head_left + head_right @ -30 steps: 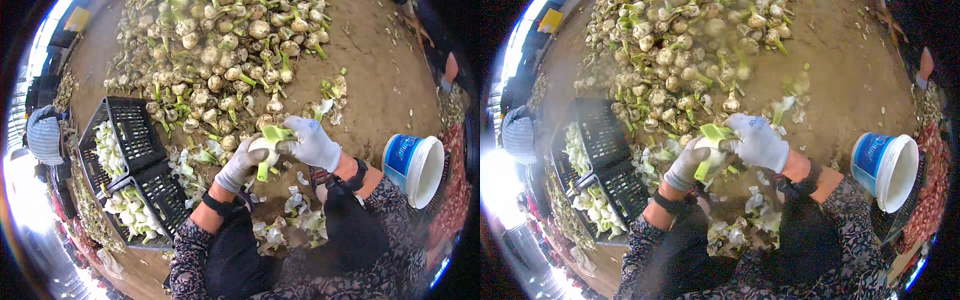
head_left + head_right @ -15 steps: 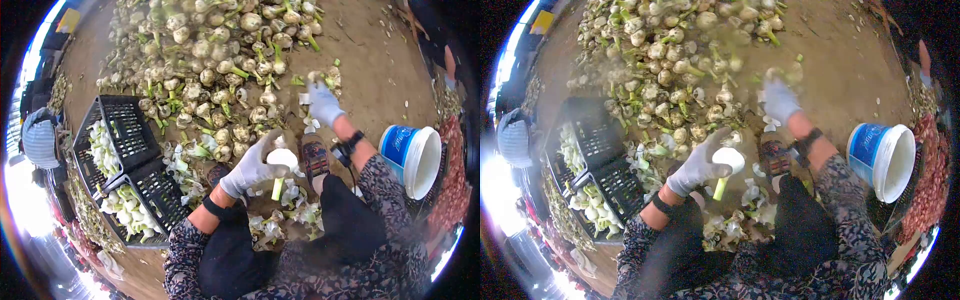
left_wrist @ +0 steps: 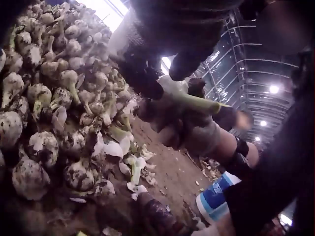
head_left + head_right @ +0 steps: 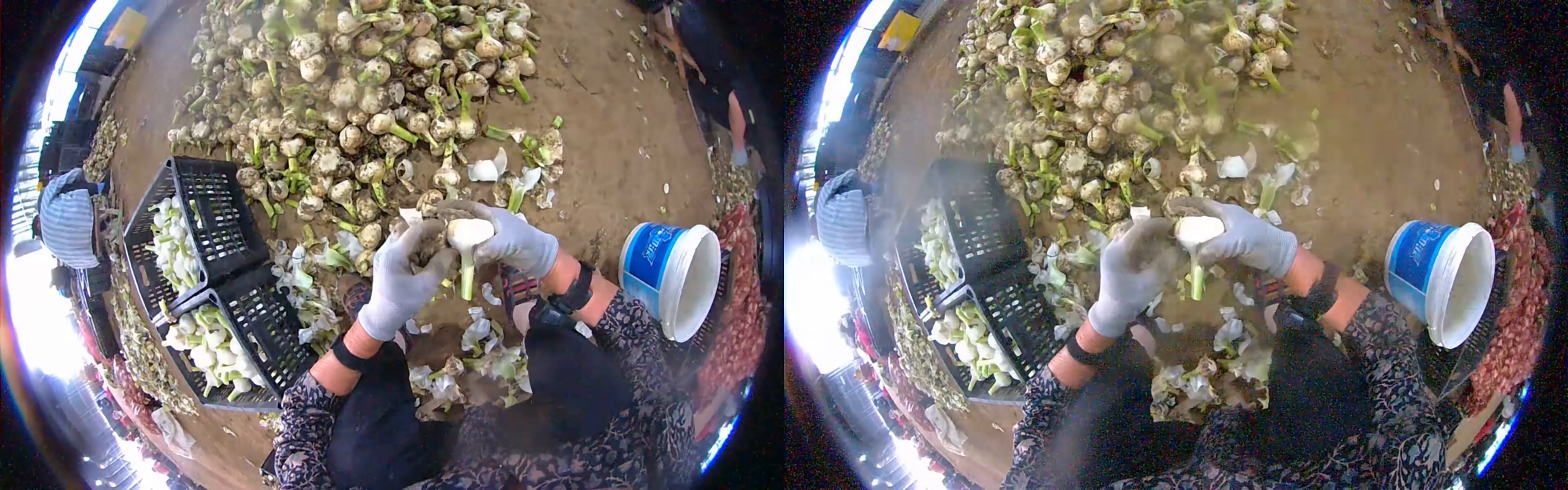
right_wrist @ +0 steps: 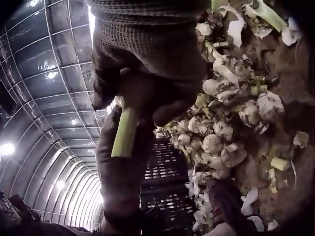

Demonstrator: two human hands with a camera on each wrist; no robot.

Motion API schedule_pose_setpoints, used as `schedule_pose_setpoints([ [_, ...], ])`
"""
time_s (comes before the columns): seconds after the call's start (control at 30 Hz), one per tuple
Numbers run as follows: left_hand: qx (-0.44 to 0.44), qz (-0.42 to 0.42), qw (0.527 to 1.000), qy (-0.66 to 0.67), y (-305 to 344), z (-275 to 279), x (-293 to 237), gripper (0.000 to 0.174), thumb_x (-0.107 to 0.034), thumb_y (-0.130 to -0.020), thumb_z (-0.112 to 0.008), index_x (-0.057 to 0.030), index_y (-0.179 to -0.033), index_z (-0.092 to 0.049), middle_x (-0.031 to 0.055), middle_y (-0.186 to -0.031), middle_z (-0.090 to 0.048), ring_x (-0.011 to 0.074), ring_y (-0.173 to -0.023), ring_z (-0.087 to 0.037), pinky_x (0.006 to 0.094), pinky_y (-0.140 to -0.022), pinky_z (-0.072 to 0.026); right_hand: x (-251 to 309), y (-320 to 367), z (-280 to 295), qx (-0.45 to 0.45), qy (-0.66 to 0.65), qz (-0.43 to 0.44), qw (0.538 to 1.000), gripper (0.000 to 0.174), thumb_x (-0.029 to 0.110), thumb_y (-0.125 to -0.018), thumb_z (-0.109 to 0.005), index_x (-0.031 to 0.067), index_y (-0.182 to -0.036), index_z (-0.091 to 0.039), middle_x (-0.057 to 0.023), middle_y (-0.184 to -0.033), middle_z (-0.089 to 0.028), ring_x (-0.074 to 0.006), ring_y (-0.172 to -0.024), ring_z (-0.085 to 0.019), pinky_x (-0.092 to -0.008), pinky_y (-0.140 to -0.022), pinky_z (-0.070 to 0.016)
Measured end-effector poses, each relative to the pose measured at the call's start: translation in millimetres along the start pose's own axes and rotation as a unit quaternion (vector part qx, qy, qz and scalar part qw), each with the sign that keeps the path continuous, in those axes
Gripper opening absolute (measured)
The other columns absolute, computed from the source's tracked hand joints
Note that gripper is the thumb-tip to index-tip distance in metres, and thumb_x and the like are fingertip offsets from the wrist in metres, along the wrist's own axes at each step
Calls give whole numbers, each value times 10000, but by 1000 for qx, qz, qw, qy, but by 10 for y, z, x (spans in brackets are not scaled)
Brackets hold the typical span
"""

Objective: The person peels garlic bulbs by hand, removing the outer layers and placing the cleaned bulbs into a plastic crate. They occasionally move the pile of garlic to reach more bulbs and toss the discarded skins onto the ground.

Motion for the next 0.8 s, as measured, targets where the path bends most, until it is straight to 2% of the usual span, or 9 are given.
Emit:
schedule_pose_setpoints([
  [0.1, -30, -40, 998, -34, 34, -23, -40, 325, -40, -764, -705, 14, -1079, -645, 106, -920, -685, 167, -802, -677, 280, -714, -530, 10, 13, -21, -15, 49, -19, 999, 803, 128, -687, -745, 68, -1417, -415, -14, -1128, -601, -105, -982, -549, -266, -859, -476],
  [0.2, -4, -44, 998, -37, 13, -1, -59, 333, -65, -780, -705, 6, -1099, -644, 125, -873, -679, 174, -799, -679, 296, -692, -524, -1, 3, -23, -9, 80, -11, 997, 807, 120, -685, -749, 76, -1419, -415, -12, -1118, -610, -101, -960, -556, -268, -839, -484],
  [0.37, 26, -78, 978, -190, 22, -45, -193, 176, -106, -784, -678, -73, -956, -679, 142, -762, -636, 346, -694, -628, 402, -592, -496, 43, 19, 7, -11, 193, -43, 980, 842, 102, -653, -716, 83, -1434, -401, -18, -1122, -629, -96, -934, -567, -258, -845, -479],
  [0.47, -1, -94, 975, -202, -21, -58, -211, 169, -108, -777, -681, -84, -945, -682, 144, -752, -636, 345, -697, -631, 399, -597, -499, 57, 26, 7, -11, 208, -40, 977, 845, 92, -670, -737, 83, -1440, -389, -30, -1156, -622, -93, -958, -556, -265, -863, -467],
  [0.53, -18, -81, 979, -188, -37, -52, -171, 156, -81, -779, -669, -68, -934, -678, 138, -754, -646, 300, -668, -640, 383, -592, -501, 134, 52, -45, -16, 231, -34, 972, 879, 62, -659, -733, 99, -1457, -367, -24, -1201, -607, -97, -980, -553, -265, -878, -458],
  [0.67, -156, -50, 984, -66, -86, 56, 177, 92, -21, -787, -648, -42, -874, -667, 96, -687, -639, 214, -561, -600, 312, -556, -484, 56, 21, -103, 9, 48, 9, 999, 988, -7, -625, -723, 115, -1499, -279, 4, -1246, -552, -90, -1040, -517, -256, -909, -437],
  [0.7, -169, 73, 981, 58, -109, 91, 405, 30, -17, -823, -632, -17, -836, -659, 41, -681, -631, 138, -539, -560, 274, -536, -463, 97, 42, -111, 25, 37, 13, 999, 1012, -23, -618, -717, 116, -1507, -254, 11, -1250, -541, -87, -1054, -505, -252, -921, -428],
  [0.73, -174, 151, 968, 100, -117, 131, 752, 88, -60, -864, -600, 6, -904, -643, 27, -718, -637, 136, -542, -575, 258, -544, -486, 148, 55, -132, 40, 28, 17, 999, 1036, -39, -612, -712, 116, -1516, -229, 18, -1255, -529, -84, -1068, -493, -247, -932, -420],
  [0.8, -195, 341, 866, 309, -25, 201, 1123, 157, -91, -878, -583, 20, -986, -613, 54, -783, -638, 158, -586, -601, 276, -577, -530, 291, 59, -180, 29, 74, 86, 993, 1040, -49, -631, -690, 112, -1526, -188, 5, -1230, -528, -103, -1063, -499, -251, -951, -405],
])
Point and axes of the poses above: each hand's wrist, its own y-axis away from the middle knuckle, its own z-axis out of the back of the hand, x = y × z, the point moved 6 cm from there along -y, towards the middle knuckle
